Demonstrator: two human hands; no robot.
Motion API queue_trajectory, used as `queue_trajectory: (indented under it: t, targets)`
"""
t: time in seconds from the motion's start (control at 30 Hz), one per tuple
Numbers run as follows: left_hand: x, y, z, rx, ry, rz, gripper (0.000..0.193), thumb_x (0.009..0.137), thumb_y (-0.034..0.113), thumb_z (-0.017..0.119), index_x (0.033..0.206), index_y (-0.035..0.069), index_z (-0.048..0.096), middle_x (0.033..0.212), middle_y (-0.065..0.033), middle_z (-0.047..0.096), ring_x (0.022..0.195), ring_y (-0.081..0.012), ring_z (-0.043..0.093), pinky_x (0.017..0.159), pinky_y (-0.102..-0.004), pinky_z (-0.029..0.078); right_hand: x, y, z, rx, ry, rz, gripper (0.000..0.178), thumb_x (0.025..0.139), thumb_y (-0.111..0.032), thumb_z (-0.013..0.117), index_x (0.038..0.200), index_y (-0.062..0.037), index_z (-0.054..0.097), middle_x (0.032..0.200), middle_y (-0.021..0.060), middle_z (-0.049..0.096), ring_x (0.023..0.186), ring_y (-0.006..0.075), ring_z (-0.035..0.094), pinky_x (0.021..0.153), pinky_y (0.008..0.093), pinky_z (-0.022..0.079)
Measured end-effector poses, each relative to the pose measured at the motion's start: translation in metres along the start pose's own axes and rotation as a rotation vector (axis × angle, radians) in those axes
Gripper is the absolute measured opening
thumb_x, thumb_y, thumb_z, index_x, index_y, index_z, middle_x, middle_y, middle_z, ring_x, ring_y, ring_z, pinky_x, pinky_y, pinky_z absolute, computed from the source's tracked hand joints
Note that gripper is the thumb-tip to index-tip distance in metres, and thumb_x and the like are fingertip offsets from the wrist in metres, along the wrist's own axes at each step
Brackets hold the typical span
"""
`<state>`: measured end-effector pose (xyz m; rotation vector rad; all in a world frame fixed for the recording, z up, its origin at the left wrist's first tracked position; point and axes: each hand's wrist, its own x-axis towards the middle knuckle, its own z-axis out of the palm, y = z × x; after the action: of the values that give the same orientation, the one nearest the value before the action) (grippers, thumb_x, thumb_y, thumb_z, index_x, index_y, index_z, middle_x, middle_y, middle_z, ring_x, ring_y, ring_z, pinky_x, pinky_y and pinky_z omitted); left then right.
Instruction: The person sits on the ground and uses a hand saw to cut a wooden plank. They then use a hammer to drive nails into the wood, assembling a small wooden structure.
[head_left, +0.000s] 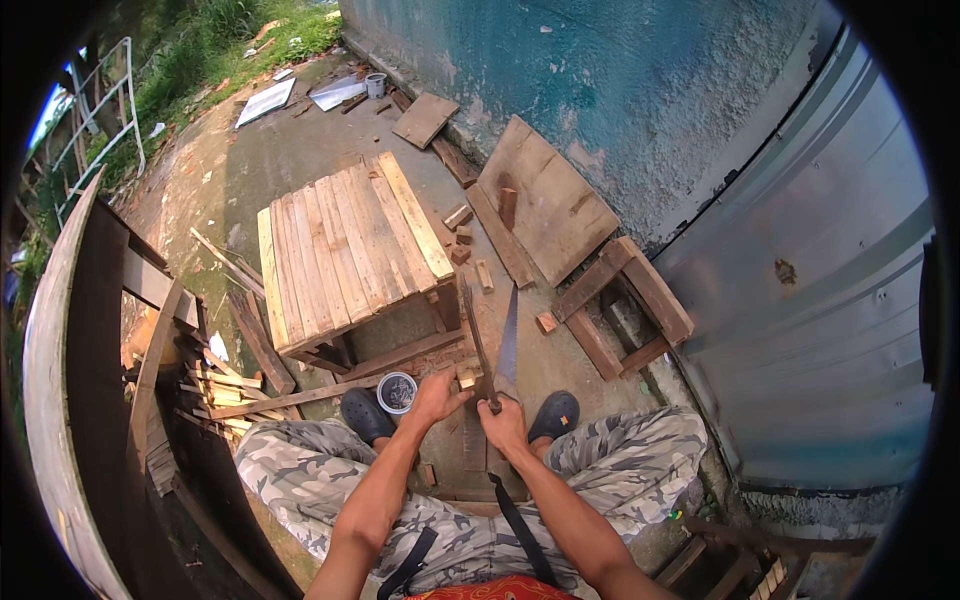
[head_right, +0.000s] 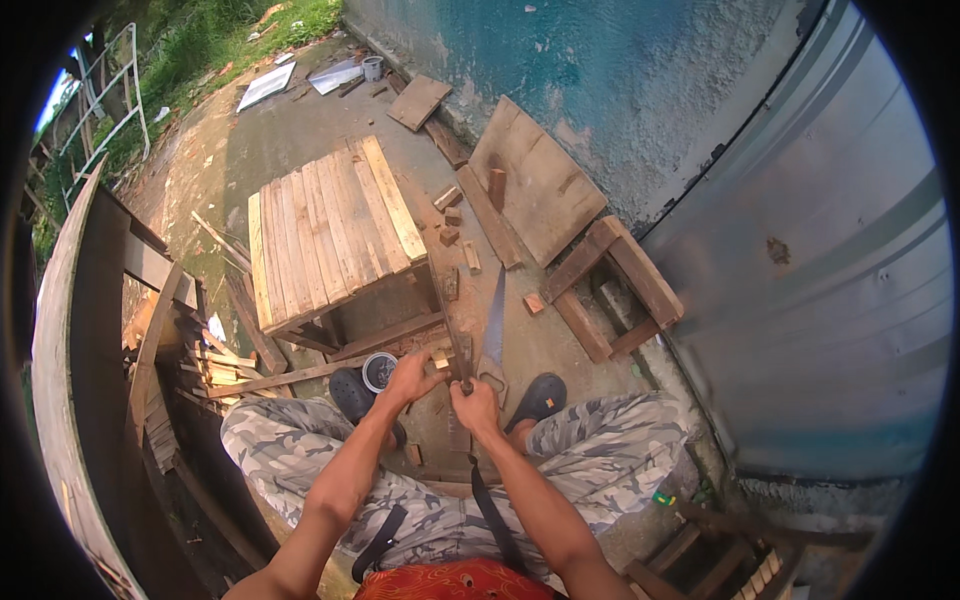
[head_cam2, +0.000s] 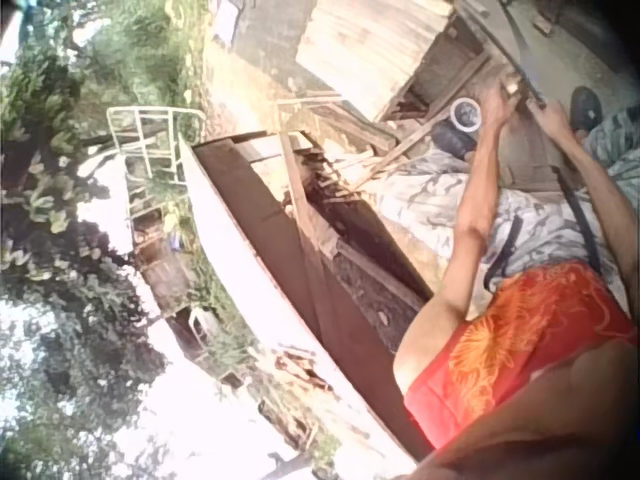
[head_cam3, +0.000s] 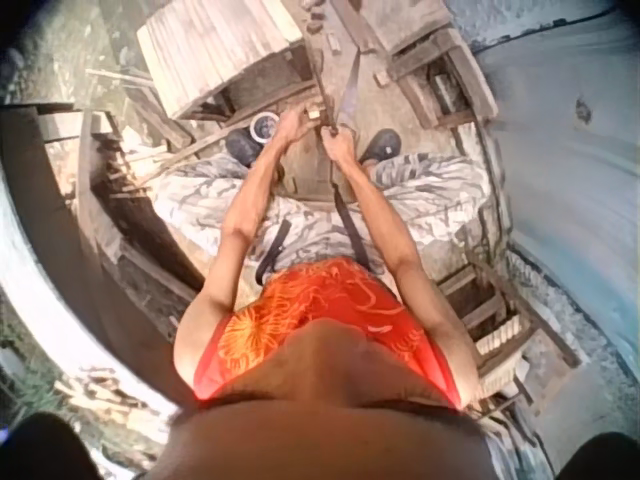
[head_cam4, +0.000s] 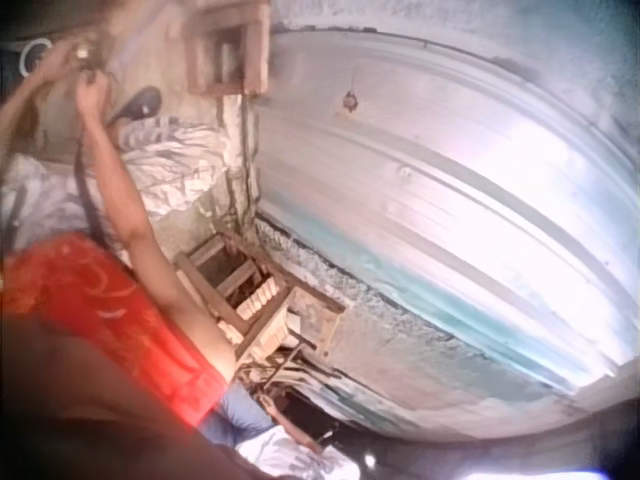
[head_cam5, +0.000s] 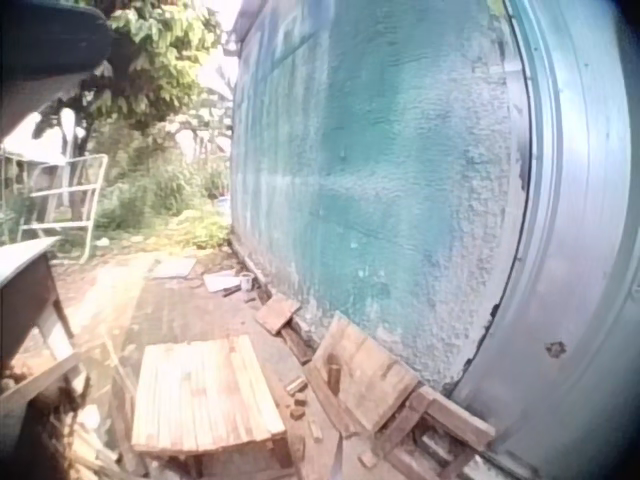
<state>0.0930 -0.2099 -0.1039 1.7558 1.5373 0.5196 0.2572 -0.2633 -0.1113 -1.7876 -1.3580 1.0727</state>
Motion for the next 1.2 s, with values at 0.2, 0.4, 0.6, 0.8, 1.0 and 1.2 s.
queue_trajectory:
  t: [0.2,0.4,0.6,0.8,1.0,1.2]
  targets:
    - [-0.009,0.006,-0.010,0.068,0.010,0.012,0.048,0.079,0.030,0.080,0.115,0.001,0.064,0.104,-0.0269,0.070,0.100,-0.0473,0.065,0.085,-0.0515,0.051,-0.012,-0.013,-0.014,0.038,-0.026,0.017,0.036,0.089,-0.030,0.067,0.094,0.0059,0.070,0.073,0.0233,0.068,0.068,0.0358,0.069,0.065,0.0424,0.051]
    - [-0.005,0.007,-0.006,0.008,0.076,0.073,0.047,0.079,0.030,0.079,0.115,0.002,0.065,0.108,-0.0253,0.070,0.101,-0.0454,0.066,0.087,-0.0508,0.052,-0.010,-0.017,-0.013,0.039,0.010,0.040,0.031,0.088,-0.025,0.068,0.090,0.0062,0.070,0.071,0.0236,0.067,0.063,0.0330,0.066,0.063,0.0415,0.050]
    - [0.011,-0.012,0.006,0.023,-0.069,-0.090,0.056,0.078,0.033,0.079,0.121,0.001,0.064,0.108,-0.0287,0.069,0.104,-0.0467,0.065,0.090,-0.0506,0.052,0.009,0.019,0.011,0.026,0.031,0.021,0.028,0.088,-0.023,0.066,0.084,0.0046,0.067,0.068,0.0179,0.064,0.059,0.0282,0.062,0.060,0.0413,0.048]
    - [-0.003,-0.021,0.011,0.096,0.037,-0.022,0.046,0.080,0.029,0.078,0.114,0.001,0.065,0.100,-0.0268,0.071,0.098,-0.0465,0.067,0.086,-0.0513,0.052,0.006,0.029,0.006,0.236,-0.232,0.068,0.023,0.093,-0.015,0.064,0.074,-0.0039,0.058,0.059,0.0034,0.057,0.049,0.0128,0.053,0.047,0.0335,0.043]
    - [-0.003,-0.026,0.012,-0.023,0.006,-0.055,0.047,0.080,0.030,0.078,0.116,0.002,0.065,0.103,-0.0271,0.071,0.101,-0.0463,0.066,0.087,-0.0510,0.052,-0.004,0.010,0.000,0.775,-0.470,0.397,0.022,0.094,-0.013,0.067,0.078,-0.0047,0.053,0.058,0.0026,0.052,0.046,0.0122,0.049,0.043,0.0294,0.042]
    - [-0.002,-0.020,0.013,-0.060,0.052,-0.049,0.048,0.081,0.031,0.079,0.117,0.003,0.065,0.107,-0.0250,0.071,0.103,-0.0444,0.067,0.088,-0.0490,0.052,0.008,0.005,-0.019,0.502,-0.415,0.287,0.023,0.094,-0.019,0.068,0.083,-0.0019,0.058,0.060,0.0037,0.055,0.046,0.0128,0.052,0.042,0.0293,0.043]
